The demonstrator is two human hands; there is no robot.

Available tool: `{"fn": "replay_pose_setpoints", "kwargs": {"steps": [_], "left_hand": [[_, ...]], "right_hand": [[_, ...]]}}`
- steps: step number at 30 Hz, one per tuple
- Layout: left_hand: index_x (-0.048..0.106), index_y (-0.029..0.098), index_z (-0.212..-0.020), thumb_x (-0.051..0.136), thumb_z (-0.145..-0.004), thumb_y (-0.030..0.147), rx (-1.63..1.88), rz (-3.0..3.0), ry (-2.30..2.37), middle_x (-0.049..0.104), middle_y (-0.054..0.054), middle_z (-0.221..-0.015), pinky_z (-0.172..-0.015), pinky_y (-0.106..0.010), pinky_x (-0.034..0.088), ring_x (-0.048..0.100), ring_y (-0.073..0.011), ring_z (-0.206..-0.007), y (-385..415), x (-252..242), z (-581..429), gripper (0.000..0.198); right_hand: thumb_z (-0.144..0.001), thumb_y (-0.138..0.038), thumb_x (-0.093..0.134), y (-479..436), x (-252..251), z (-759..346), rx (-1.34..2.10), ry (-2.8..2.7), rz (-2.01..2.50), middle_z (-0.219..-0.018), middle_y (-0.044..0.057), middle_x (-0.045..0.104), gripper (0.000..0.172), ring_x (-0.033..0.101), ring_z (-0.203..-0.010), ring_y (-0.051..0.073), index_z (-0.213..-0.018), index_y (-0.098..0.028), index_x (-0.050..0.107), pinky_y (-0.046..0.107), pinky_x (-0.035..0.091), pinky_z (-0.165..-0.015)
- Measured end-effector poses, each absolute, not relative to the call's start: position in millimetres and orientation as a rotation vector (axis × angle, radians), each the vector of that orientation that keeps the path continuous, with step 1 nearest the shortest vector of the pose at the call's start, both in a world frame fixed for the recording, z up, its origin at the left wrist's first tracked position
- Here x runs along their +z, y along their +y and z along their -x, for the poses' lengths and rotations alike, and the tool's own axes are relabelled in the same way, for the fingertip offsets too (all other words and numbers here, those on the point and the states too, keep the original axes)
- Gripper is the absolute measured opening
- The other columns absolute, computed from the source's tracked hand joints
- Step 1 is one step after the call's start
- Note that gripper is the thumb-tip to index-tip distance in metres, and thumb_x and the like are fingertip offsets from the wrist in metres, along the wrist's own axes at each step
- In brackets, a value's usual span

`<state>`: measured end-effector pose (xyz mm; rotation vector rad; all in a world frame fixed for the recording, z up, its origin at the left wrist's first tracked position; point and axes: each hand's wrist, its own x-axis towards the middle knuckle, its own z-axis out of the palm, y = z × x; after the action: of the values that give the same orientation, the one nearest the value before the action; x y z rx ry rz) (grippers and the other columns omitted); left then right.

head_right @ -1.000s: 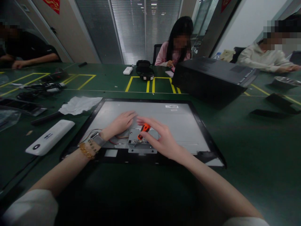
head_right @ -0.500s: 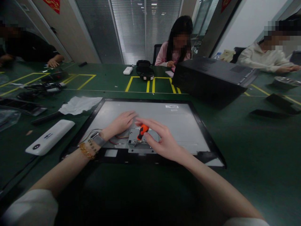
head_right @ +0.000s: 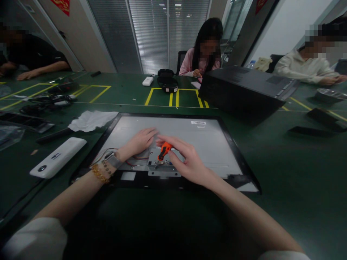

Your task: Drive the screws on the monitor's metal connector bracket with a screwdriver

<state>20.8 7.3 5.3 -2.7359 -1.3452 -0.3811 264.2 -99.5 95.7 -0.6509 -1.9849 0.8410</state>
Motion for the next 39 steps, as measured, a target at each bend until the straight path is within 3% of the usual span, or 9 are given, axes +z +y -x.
{"fn": "replay_pose_setpoints", "kwargs": {"steps": [8, 15, 22, 26, 32, 39], "left_hand": [[0.052, 0.014, -0.132, 0.04, -0.095, 0.016, -0.392, 2.719, -1.337, 0.053, -0.012, -0.138, -0.106, -0.039, 0.039, 0.05, -0.0222, -0.124, 6, 7, -21, 0.038], [0.053, 0.012, -0.131, 0.041, -0.095, 0.015, -0.339, 2.719, -1.347, 0.052, -0.013, -0.138, -0.107, -0.038, 0.038, 0.05, -0.0234, -0.124, 2, 14, -23, 0.038], [0.052, 0.011, -0.133, 0.039, -0.096, 0.016, -0.353, 2.72, -1.348, 0.052, -0.013, -0.139, -0.107, -0.039, 0.038, 0.05, -0.023, -0.125, 6, 8, -22, 0.039], [0.052, 0.014, -0.132, 0.038, -0.096, 0.017, -0.372, 2.726, -1.348, 0.052, -0.013, -0.139, -0.106, -0.04, 0.038, 0.05, -0.0228, -0.125, 5, 9, -21, 0.039], [0.052, 0.012, -0.132, 0.041, -0.096, 0.016, -0.322, 2.716, -1.356, 0.052, -0.013, -0.139, -0.106, -0.038, 0.038, 0.051, -0.0236, -0.124, 2, 15, -23, 0.038], [0.052, 0.012, -0.132, 0.041, -0.096, 0.016, -0.339, 2.713, -1.366, 0.052, -0.013, -0.139, -0.107, -0.038, 0.038, 0.05, -0.0236, -0.125, 4, 11, -23, 0.038]], "right_hand": [[-0.095, -0.013, 0.047, -99, 96, -264, 0.745, -2.021, 0.674, -0.123, 0.005, 0.065, 0.051, 0.06, -0.114, 0.02, -0.143, -0.032, 0.046, 0.041, 0.048, -0.097], [-0.09, -0.018, 0.062, -95, 95, -262, 0.626, -1.997, 0.65, -0.101, 0.003, 0.064, 0.046, 0.061, -0.091, 0.016, -0.134, -0.033, 0.056, 0.033, 0.053, -0.079], [-0.093, -0.014, 0.048, -97, 99, -265, 0.706, -2.022, 0.677, -0.126, 0.006, 0.066, 0.05, 0.06, -0.118, 0.021, -0.14, -0.03, 0.049, 0.045, 0.048, -0.1], [-0.092, -0.013, 0.053, -97, 99, -262, 0.679, -1.999, 0.67, -0.12, 0.005, 0.069, 0.047, 0.063, -0.112, 0.02, -0.135, -0.031, 0.055, 0.044, 0.05, -0.097], [-0.088, -0.016, 0.063, -95, 96, -262, 0.599, -1.97, 0.677, -0.102, 0.004, 0.068, 0.039, 0.064, -0.09, 0.017, -0.124, -0.03, 0.064, 0.035, 0.054, -0.078], [-0.088, -0.008, 0.051, -99, 99, -265, 0.71, -2.021, 0.64, -0.123, 0.007, 0.066, 0.051, 0.061, -0.113, 0.021, -0.135, -0.027, 0.056, 0.042, 0.049, -0.096]]}}
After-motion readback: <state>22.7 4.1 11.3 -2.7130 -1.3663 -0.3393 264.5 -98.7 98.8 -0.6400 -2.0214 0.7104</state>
